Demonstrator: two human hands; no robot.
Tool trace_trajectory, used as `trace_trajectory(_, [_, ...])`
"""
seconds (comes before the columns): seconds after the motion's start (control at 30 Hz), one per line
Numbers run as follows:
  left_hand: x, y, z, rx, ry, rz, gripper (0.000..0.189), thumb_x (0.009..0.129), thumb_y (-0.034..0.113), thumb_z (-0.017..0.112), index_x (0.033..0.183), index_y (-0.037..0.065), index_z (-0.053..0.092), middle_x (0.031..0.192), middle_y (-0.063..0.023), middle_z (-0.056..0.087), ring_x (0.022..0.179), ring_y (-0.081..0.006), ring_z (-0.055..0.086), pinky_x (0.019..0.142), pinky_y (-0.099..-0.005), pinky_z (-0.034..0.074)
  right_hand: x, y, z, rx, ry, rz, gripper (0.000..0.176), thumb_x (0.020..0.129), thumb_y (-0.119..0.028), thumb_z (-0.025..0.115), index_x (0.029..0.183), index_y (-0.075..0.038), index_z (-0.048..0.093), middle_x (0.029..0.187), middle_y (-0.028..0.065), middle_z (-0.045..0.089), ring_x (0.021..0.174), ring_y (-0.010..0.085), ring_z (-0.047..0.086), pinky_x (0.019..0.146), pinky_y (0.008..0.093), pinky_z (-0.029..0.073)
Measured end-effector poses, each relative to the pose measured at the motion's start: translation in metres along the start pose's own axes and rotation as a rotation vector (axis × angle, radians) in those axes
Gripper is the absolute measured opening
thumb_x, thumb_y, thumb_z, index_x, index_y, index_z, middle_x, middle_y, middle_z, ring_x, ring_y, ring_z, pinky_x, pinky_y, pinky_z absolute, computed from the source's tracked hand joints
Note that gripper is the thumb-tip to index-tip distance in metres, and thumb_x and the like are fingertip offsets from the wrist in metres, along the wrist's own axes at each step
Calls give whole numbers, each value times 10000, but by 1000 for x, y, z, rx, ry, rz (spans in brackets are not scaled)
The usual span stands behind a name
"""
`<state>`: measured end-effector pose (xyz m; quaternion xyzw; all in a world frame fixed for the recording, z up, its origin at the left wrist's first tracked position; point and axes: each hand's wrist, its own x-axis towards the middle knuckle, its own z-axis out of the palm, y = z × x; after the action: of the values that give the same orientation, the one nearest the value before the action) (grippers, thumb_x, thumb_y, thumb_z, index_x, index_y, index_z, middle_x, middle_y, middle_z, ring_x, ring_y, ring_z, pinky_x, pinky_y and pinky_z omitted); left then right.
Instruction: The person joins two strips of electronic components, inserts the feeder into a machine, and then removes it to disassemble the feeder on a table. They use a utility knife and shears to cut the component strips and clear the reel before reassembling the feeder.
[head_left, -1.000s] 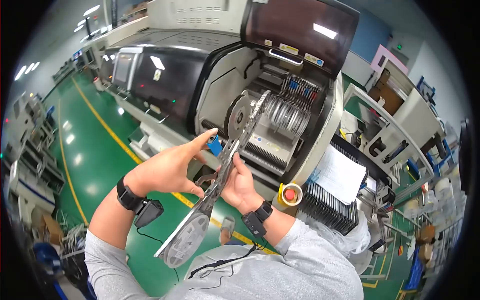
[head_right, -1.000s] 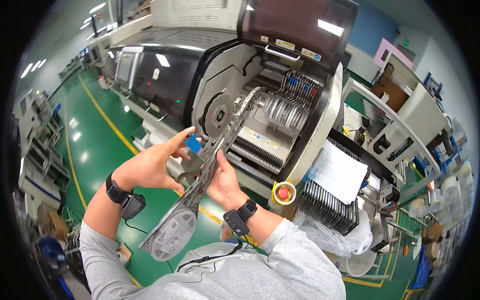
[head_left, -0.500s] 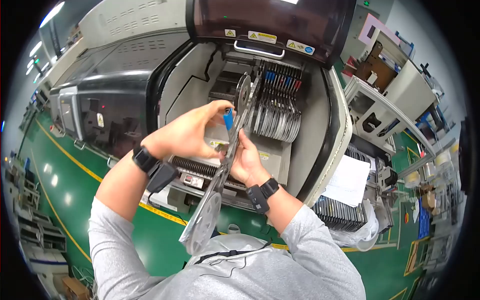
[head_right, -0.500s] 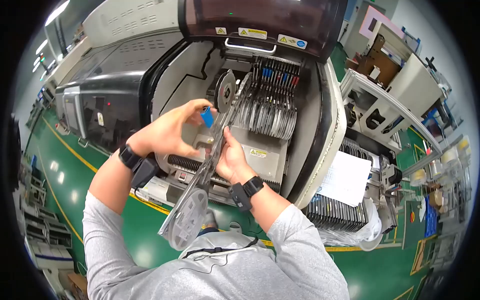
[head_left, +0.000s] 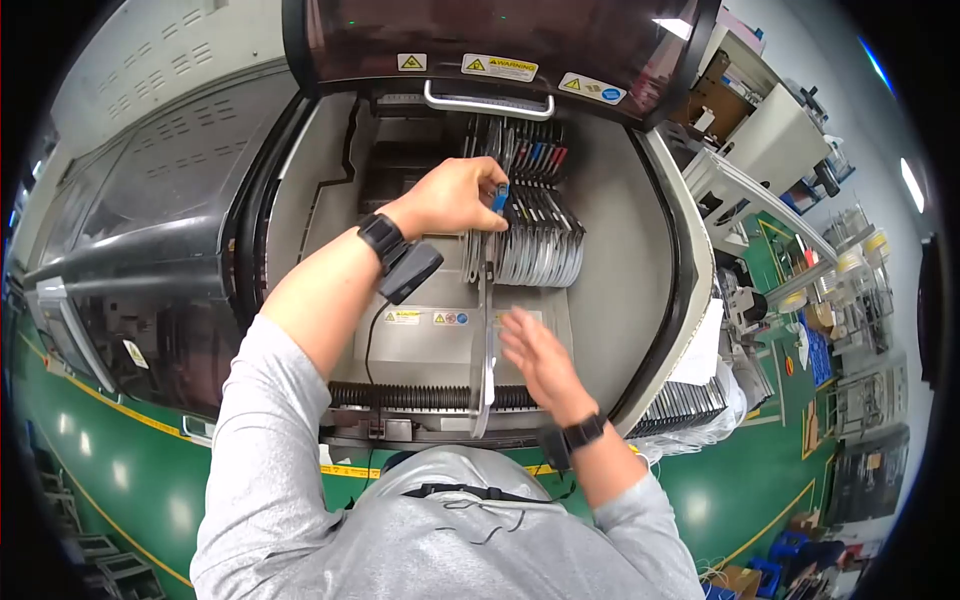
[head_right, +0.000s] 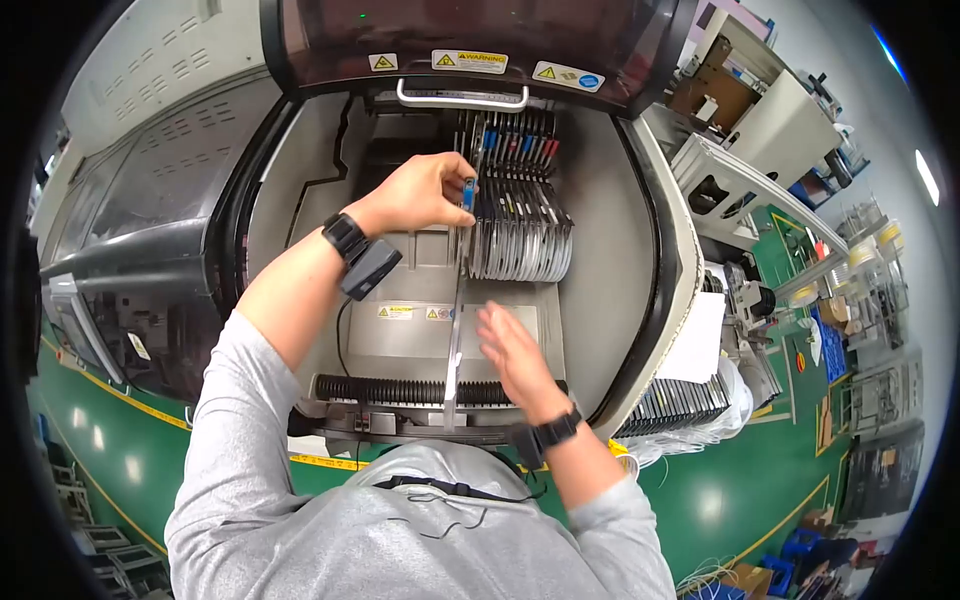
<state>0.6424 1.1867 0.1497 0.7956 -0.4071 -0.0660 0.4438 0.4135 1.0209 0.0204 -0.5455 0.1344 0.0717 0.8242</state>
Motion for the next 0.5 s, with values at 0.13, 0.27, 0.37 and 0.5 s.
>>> trace_trajectory(0.13, [36, -25, 4, 23, 5, 14, 495, 703, 138, 893, 1093, -20, 632, 992, -109, 705, 927, -175, 703, 852, -320, 575, -31, 21, -11, -129, -165, -114, 800, 1031, -422, 588, 1586, 32, 232, 1600, 193, 353, 1468, 323, 369, 1209, 455, 282])
trace_trajectory(0.27, [54, -34, 8, 103, 36, -7, 522, 702, 167, 894, 1118, -20, 640, 1013, -125, 714, 945, -202, 709, 864, -332, 569, -40, 13, -2, -347, -216, -98, 864, 976, -263, 683, 1600, 37, 167, 1553, 197, 387, 1443, 287, 397, 1193, 416, 309])
trace_trajectory(0.37, [62, -33, 8, 138, 25, -40, 548, 695, 185, 901, 1133, -21, 644, 1032, -142, 714, 958, -217, 707, 871, -337, 565, -34, 16, 2, -554, -128, -172, 774, 963, -219, 685, 1565, 32, 268, 1436, 190, 530, 1326, 278, 537, 1123, 402, 405])
trace_trajectory(0.5, [66, -35, 6, 151, 43, -57, 559, 692, 186, 906, 1144, -16, 646, 1066, -156, 713, 960, -229, 706, 878, -342, 563, -31, 6, 8, -875, -10, -174, 671, 963, -210, 676, 1513, 25, 370, 1355, 228, 598, 1254, 326, 601, 1063, 409, 453])
